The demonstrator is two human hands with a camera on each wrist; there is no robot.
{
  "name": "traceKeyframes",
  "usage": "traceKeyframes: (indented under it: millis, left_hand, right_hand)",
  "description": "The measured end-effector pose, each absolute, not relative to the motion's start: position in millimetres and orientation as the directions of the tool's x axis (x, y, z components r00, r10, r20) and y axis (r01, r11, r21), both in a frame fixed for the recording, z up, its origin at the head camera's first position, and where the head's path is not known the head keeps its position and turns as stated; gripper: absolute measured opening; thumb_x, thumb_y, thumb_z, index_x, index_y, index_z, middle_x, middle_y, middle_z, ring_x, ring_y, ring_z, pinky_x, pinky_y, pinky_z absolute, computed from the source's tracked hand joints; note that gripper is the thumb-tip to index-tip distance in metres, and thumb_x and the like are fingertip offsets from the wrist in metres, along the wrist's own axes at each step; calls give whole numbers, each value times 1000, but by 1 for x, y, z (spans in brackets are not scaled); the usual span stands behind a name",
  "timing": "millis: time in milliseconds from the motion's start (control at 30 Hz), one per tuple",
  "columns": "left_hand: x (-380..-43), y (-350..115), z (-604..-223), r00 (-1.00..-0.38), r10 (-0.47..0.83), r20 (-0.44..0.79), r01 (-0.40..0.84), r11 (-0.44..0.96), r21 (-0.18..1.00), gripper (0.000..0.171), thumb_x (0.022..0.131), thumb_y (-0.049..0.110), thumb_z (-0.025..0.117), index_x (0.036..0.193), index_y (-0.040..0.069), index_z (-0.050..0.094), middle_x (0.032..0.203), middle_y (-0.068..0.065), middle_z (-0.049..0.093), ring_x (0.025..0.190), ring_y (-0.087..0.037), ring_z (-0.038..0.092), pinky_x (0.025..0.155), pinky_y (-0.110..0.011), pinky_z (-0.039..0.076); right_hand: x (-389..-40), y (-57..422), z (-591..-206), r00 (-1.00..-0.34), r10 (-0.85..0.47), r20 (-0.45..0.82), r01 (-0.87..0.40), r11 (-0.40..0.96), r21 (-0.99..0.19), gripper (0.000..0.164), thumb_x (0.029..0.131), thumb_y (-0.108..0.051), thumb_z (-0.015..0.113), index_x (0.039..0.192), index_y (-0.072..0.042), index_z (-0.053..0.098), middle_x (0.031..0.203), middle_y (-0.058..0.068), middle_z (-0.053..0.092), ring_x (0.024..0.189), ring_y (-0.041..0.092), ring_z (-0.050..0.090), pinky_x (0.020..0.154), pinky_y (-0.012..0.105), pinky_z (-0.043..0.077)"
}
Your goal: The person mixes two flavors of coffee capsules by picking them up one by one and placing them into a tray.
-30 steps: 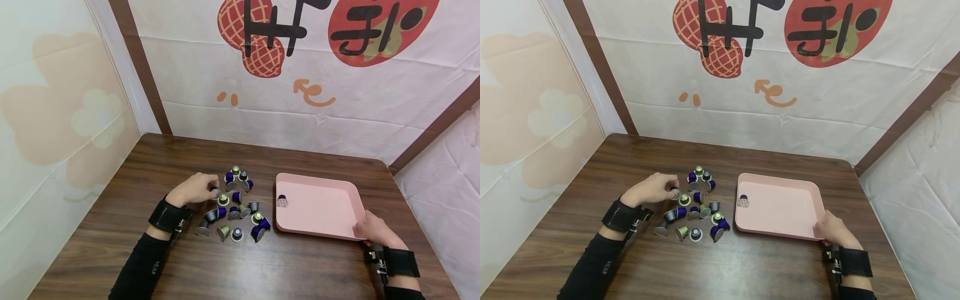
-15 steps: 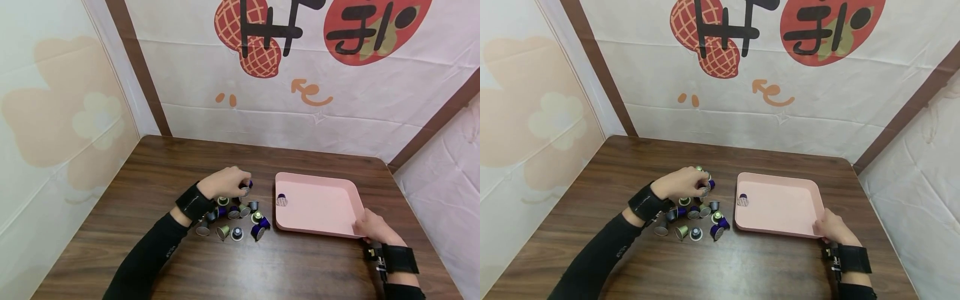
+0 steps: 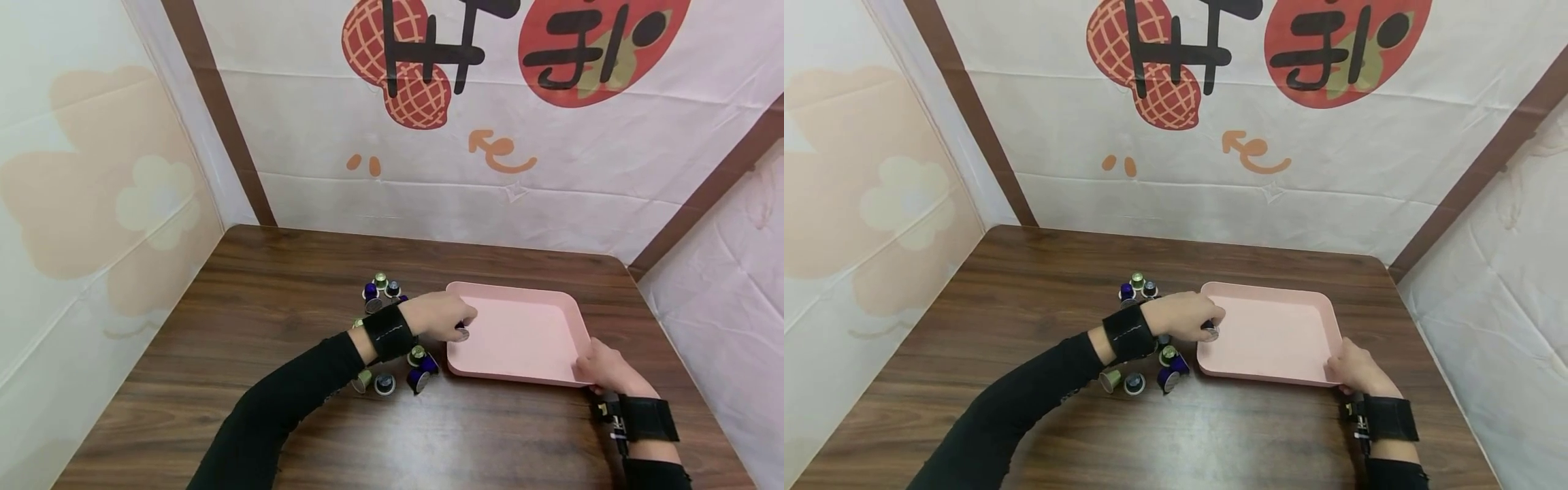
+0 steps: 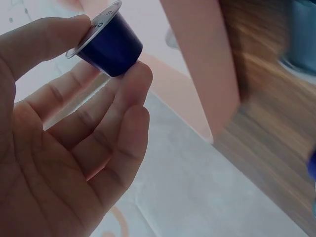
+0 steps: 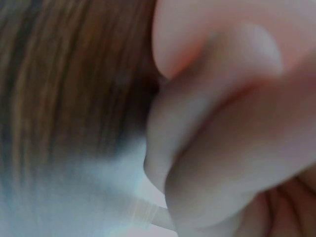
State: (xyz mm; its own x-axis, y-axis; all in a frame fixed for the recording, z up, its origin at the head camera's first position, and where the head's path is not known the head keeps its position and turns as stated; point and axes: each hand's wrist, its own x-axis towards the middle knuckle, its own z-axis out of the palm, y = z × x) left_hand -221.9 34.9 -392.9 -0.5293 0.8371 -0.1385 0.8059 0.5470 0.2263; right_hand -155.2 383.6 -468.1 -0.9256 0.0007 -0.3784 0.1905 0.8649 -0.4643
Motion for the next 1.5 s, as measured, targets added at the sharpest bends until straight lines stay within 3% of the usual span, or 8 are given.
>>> traceKeyframes:
  millis: [267,500,933,1100,1267,1500]
  left_hand:
    - [-219,58,-398,-498,851,-167,824,524,215,15,89,25,66,83,16,55,73,8,53,63,-6,46,58,-20,35]
    - [-222,54,-398,-507,843,-177,810,537,235,17,88,21,65,101,11,62,83,4,56,69,-9,49,61,-22,38]
    - [-227,-70,-386,-655,746,-124,688,656,310,10,91,20,62,98,13,62,84,6,58,70,-10,51,67,-28,44]
    - [-216,-117,-396,-716,678,-165,589,714,379,9,92,20,62,96,13,61,82,2,57,65,-11,48,62,-29,42]
    - [-201,-145,-408,-746,641,-179,536,738,409,15,90,21,65,101,11,63,96,-2,62,74,-11,53,68,-32,45]
    - [-179,-176,-421,-806,575,-144,463,762,453,12,88,22,68,94,14,62,88,2,59,76,-12,55,67,-32,46]
  right_hand:
    - [-155,379,-461,-923,1,-385,190,872,-452,31,86,-9,45,107,12,36,59,8,49,44,18,49,47,32,42]
    - [-156,383,-463,-925,-34,-378,151,880,-450,22,81,-6,50,98,6,42,54,7,50,40,18,50,44,31,42]
    - [-153,382,-459,-926,-89,-367,98,883,-460,35,88,-5,41,115,15,32,59,7,51,43,17,53,44,33,45]
    - [-152,381,-459,-933,-77,-351,100,882,-460,37,87,-5,40,116,16,31,58,7,51,43,18,54,45,34,46]
    - [-151,381,-458,-936,-73,-343,102,880,-464,34,87,-6,41,111,14,31,53,6,50,42,19,53,45,33,42]
    - [-151,378,-459,-931,-59,-360,125,875,-467,39,88,-9,42,115,15,28,53,6,51,43,18,53,46,32,41]
